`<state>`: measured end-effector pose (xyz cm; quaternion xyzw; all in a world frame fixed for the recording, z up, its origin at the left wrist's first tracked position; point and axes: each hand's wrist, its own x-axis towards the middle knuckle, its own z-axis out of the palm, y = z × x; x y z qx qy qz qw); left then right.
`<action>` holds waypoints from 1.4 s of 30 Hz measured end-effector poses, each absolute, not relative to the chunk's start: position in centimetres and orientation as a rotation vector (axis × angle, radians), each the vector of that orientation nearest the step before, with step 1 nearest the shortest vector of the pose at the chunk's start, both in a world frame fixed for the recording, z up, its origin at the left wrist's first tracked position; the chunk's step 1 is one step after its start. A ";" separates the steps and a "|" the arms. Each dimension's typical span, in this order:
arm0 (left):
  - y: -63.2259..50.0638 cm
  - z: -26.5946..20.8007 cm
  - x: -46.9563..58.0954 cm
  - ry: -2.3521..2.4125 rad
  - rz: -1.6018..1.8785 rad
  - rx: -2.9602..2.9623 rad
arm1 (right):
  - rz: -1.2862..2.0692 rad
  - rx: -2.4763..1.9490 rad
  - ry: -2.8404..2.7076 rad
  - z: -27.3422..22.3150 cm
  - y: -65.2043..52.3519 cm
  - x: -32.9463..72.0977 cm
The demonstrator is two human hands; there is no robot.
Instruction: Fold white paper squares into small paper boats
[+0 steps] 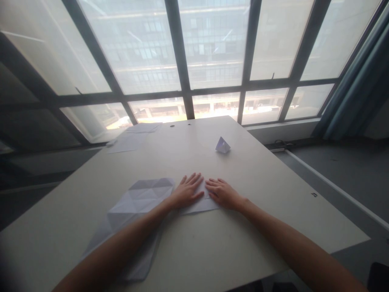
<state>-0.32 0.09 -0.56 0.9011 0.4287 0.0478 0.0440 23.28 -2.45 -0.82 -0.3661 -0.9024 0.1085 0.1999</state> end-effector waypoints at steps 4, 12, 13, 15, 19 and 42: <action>0.1 -1.0 -0.3 1.353 0.195 2.757 | 0.336 -1.055 -2.562 -0.7 -2.5 23.3; 0.8 -2.1 0.0 1.699 0.416 2.573 | 0.213 -1.236 -2.560 -0.4 -2.6 23.2; 0.9 -2.1 0.0 1.735 0.472 2.551 | 0.209 -1.251 -2.560 -0.4 -2.6 23.2; 1.0 -2.1 -0.1 1.773 0.604 2.520 | 0.208 -1.270 -2.559 -0.4 -2.6 23.3; 1.0 -1.3 -0.4 1.642 0.916 2.465 | 0.216 -1.279 -2.554 -0.5 -2.5 23.3; -0.2 0.6 0.0 0.854 0.313 2.763 | 0.240 -1.290 -2.537 -0.7 -2.3 23.3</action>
